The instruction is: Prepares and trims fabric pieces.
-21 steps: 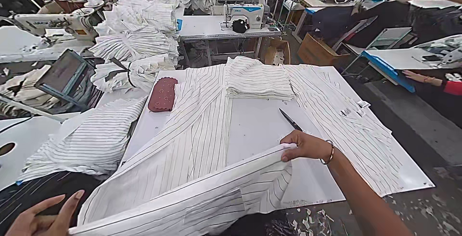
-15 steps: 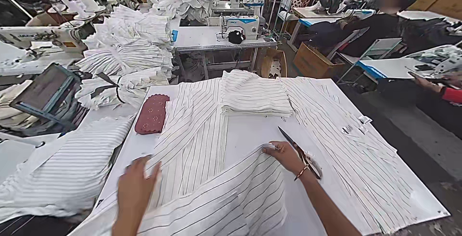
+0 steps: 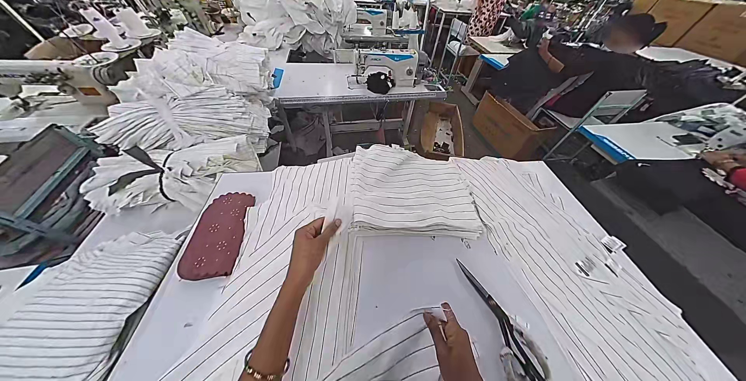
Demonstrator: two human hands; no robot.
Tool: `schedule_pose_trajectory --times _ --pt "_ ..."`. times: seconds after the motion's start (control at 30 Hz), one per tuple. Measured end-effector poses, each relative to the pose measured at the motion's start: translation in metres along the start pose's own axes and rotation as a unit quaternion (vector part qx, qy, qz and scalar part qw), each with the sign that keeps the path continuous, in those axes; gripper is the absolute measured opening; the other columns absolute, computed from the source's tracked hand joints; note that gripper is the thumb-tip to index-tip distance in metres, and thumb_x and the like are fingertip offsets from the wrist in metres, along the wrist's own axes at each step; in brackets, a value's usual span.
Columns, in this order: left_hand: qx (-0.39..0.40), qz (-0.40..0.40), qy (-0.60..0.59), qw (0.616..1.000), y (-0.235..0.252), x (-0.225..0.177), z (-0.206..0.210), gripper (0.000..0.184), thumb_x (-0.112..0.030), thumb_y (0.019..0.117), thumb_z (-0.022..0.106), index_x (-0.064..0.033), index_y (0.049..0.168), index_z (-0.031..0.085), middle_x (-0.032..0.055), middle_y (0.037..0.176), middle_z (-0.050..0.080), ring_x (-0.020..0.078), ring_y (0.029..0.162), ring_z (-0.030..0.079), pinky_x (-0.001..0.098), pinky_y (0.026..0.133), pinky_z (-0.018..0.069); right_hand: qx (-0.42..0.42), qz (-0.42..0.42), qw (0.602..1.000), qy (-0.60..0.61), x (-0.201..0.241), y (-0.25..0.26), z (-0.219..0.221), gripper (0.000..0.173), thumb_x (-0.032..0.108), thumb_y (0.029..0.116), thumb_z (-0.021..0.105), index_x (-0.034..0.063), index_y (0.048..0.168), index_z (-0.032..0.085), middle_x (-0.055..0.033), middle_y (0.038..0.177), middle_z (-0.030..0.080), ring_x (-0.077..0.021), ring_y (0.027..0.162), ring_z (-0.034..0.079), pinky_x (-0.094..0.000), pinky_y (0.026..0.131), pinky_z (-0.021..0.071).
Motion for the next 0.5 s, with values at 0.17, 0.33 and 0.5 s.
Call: schedule_pose_trajectory --times 0.17,0.33,0.5 --pt "0.162 0.094 -0.075 0.979 -0.12 -0.037 -0.021 0.005 -0.012 0.0913 0.071 -0.0093 0.092 0.075 -0.0119 0.071 0.07 -0.006 0.061 0.062 0.0131 0.059 0.0513 0.136 -0.122 0.975 0.126 0.056 -0.044 -0.013 0.025 0.009 0.0988 0.06 -0.0101 0.115 0.061 -0.0029 0.086 0.073 -0.0009 0.08 0.069 -0.0226 0.079 0.057" --pt "0.241 0.169 -0.093 0.951 -0.229 -0.039 -0.034 0.011 -0.018 0.0943 0.07 -0.0086 0.096 0.075 -0.0112 0.081 0.073 -0.0101 0.071 0.064 0.0084 0.066 0.0523 0.244 -0.303 0.881 0.268 0.126 -0.109 -0.033 0.011 0.012 0.0977 0.067 0.0011 0.099 0.065 0.0025 0.091 0.071 0.0086 0.088 0.064 -0.0107 0.081 0.0524" --pt "0.185 0.194 -0.163 0.949 -0.292 -0.037 -0.046 0.008 -0.014 0.0898 0.074 -0.0131 0.097 0.078 -0.0103 0.089 0.077 -0.0043 0.077 0.07 0.0132 0.072 0.0581 0.167 -0.271 0.917 0.241 0.138 -0.148 -0.042 0.009 0.014 0.0955 0.07 0.0065 0.096 0.067 0.0103 0.091 0.074 0.0098 0.085 0.065 -0.012 0.078 0.0548"
Point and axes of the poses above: each hand's wrist, its own y-axis towards the middle knuckle, its own z-axis out of the palm, x = y × z, the point moved 1 cm from there along y, towards the middle knuckle
